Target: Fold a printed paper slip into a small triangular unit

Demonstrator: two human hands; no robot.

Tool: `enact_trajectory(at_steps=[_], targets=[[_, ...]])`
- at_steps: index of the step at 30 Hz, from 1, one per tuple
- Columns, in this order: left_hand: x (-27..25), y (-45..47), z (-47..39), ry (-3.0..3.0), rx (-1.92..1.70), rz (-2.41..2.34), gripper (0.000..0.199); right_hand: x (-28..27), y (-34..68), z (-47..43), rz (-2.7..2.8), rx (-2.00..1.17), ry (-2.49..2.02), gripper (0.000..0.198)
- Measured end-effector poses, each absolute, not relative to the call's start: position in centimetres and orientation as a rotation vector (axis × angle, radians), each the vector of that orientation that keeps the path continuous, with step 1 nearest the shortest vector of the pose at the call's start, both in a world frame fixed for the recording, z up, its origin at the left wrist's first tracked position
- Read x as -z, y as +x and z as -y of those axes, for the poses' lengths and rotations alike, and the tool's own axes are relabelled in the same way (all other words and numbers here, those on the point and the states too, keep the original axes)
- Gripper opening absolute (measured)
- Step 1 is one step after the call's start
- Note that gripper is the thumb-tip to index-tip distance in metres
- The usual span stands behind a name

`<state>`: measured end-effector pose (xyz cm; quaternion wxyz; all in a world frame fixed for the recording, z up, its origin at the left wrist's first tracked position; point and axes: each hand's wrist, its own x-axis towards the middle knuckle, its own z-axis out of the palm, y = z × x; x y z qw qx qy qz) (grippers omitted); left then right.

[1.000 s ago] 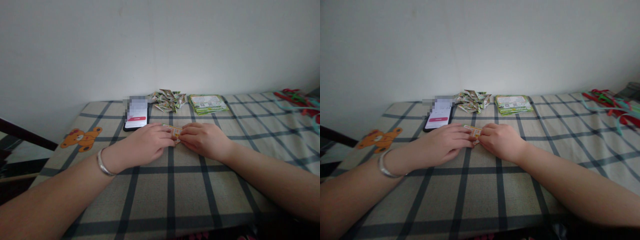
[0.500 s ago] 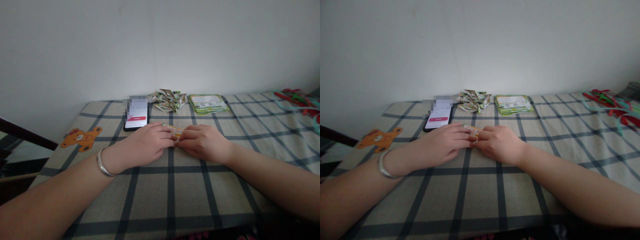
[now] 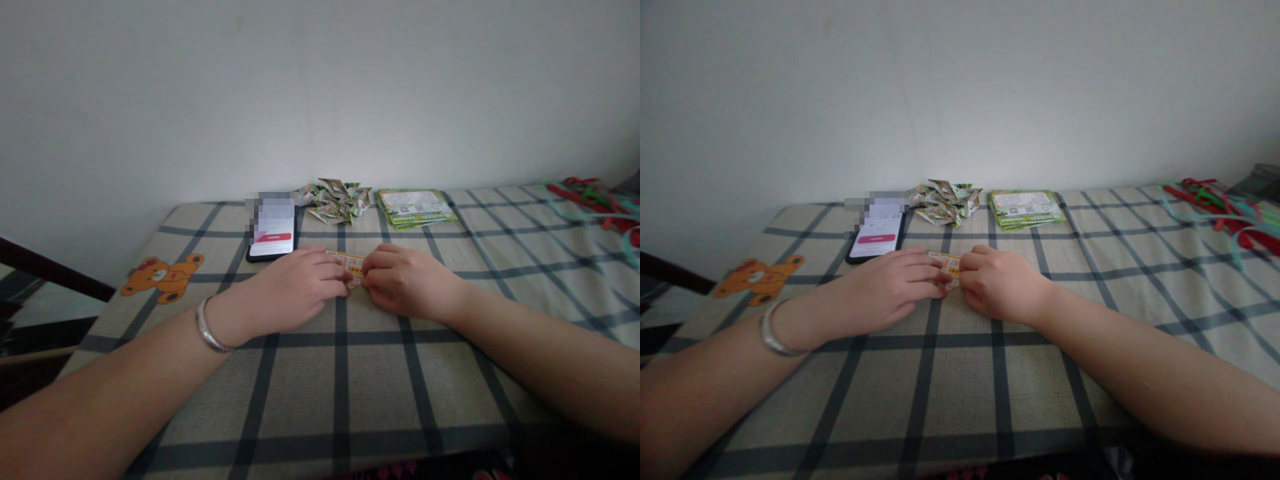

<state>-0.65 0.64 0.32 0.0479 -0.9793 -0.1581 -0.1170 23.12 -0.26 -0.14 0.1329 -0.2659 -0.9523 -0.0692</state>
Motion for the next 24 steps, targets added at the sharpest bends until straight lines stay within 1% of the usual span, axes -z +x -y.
enact_trajectory(at_steps=[13,24], targets=[[-0.26,-0.68,-0.67,-2.941,0.350,0.454,0.028,-0.28,23.27,0.59,2.810,0.235,-0.879,0.013],[-0.47,-0.62,-0.52,-2.961,0.397,0.465,0.027,-0.90,23.46,0.62,2.902,0.392,-0.993,0.017]])
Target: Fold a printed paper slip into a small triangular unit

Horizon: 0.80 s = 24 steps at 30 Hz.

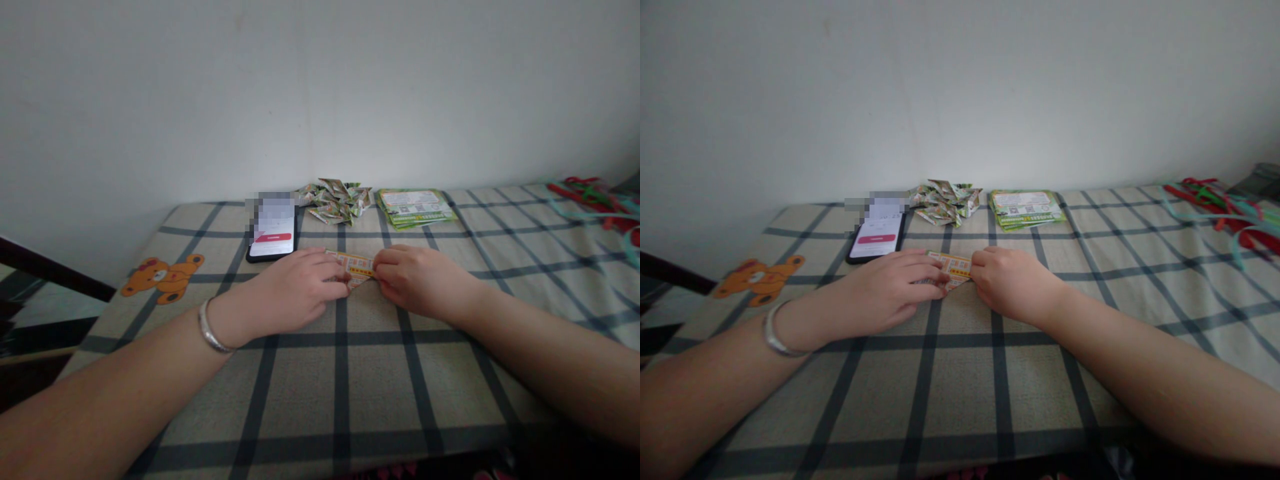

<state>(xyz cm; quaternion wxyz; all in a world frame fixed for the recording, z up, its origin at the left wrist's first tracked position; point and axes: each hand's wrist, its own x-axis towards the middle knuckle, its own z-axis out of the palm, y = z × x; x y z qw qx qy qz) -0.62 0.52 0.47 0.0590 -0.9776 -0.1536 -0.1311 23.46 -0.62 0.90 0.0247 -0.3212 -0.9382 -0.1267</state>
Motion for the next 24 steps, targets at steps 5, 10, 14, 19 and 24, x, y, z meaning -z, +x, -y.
enact_trajectory(at_steps=[5,10,14,19,24], targets=[[-0.4,-0.7,-0.5,-2.971,0.400,0.475,0.026,-0.9,23.7,0.7,2.851,0.453,-1.057,0.015],[-0.3,-0.7,-0.5,-2.964,0.381,0.493,0.024,-1.2,23.8,0.9,2.829,0.506,-1.120,0.017],[-0.3,-0.7,-0.5,-3.036,0.432,0.519,0.027,-1.3,24.0,0.8,2.805,0.425,-1.148,0.016],[-0.3,-0.8,-0.6,-3.131,0.518,0.515,0.029,-1.2,24.8,0.1,2.745,0.145,-1.132,0.014],[-0.3,-0.7,-0.6,-3.111,0.497,0.556,0.027,-1.3,25.0,-0.6,2.695,-0.044,-1.126,0.012]])
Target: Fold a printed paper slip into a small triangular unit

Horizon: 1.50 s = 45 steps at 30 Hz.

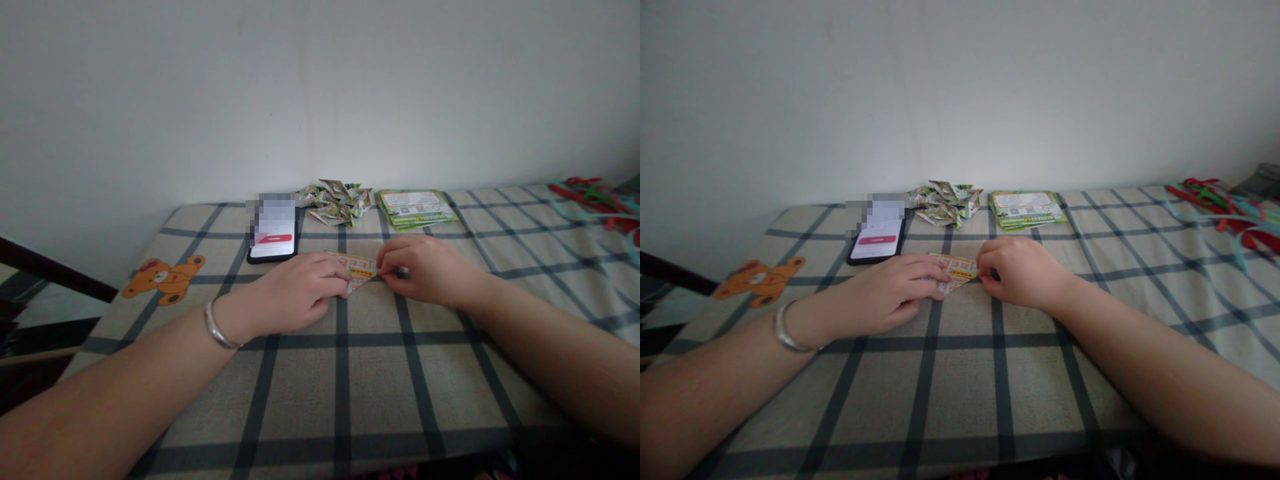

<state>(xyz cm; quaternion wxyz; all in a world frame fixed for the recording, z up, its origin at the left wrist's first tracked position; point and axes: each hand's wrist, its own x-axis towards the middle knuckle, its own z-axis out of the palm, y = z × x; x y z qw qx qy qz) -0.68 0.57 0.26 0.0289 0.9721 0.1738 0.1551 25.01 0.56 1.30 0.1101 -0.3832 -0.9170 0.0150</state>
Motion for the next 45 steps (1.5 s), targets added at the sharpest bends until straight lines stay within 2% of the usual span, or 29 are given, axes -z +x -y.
enact_trajectory(at_steps=[3,10,17,23,29,37,45], targets=[[-0.2,-0.6,-0.5,2.996,-0.487,-0.562,0.029,-1.2,25.1,-0.9,2.719,-0.018,-1.065,0.009],[0.1,-0.6,-0.6,2.975,-0.574,-0.528,0.027,-1.1,25.5,-1.2,2.827,0.357,-0.865,0.019],[0.1,-0.5,-0.6,2.974,-0.594,-0.583,0.025,-0.9,25.1,-0.9,2.823,0.529,-0.850,0.019],[0.1,-0.2,-0.2,3.000,-0.572,-0.702,0.022,-0.3,25.2,-1.5,2.778,0.438,-0.911,0.014],[0.3,-0.3,-0.1,2.963,-0.564,-0.826,0.017,-0.1,24.1,-0.8,2.687,0.474,-0.841,0.011],[0.3,0.0,0.0,3.065,-0.599,-0.898,0.014,-0.3,22.9,0.3,2.636,0.438,-0.793,0.014],[-0.1,0.2,0.0,3.161,-0.647,-0.974,0.004,-0.3,23.0,0.1,2.628,0.181,-0.705,0.018]])
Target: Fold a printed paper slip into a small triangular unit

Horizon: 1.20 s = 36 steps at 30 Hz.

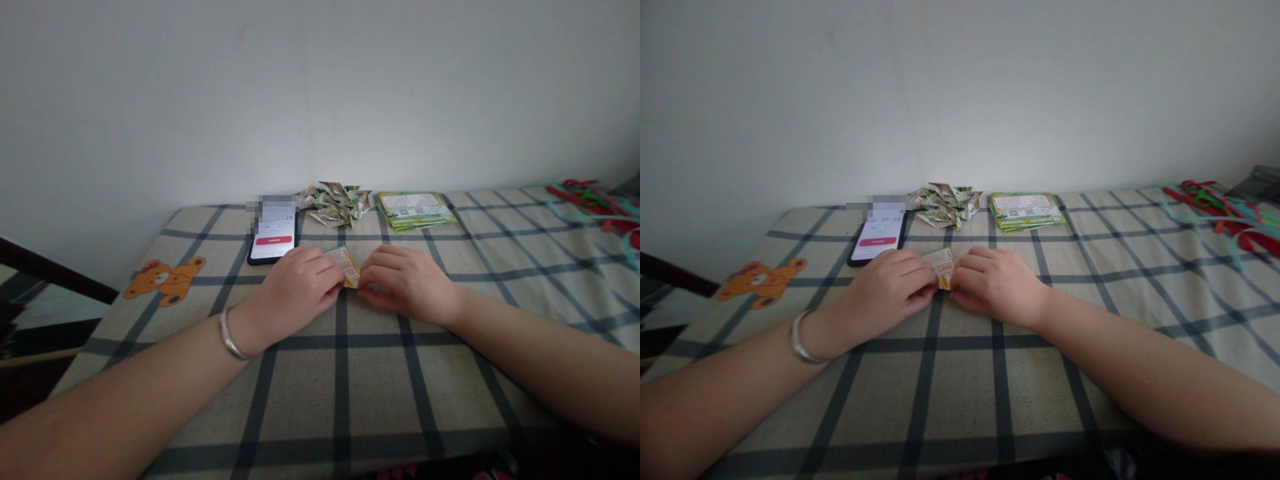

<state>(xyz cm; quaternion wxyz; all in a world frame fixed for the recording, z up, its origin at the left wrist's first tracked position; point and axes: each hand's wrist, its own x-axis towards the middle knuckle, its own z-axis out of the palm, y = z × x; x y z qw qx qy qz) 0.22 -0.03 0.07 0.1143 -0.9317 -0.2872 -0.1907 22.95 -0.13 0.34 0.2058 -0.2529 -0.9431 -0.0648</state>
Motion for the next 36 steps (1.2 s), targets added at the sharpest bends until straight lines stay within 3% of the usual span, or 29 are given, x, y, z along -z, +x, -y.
enact_trajectory(at_steps=[9,24,36], targets=[[0.0,-0.2,-0.1,-2.663,0.670,0.841,0.010,0.0,23.9,-0.7,2.572,-0.005,-0.740,0.030],[-0.3,-0.7,-0.6,-2.827,0.921,0.699,0.016,0.1,24.2,-1.4,2.572,0.185,-0.848,0.027],[0.5,-1.3,-1.4,-2.973,0.831,0.859,0.016,0.1,25.2,-2.0,2.675,0.131,-0.728,0.030]])
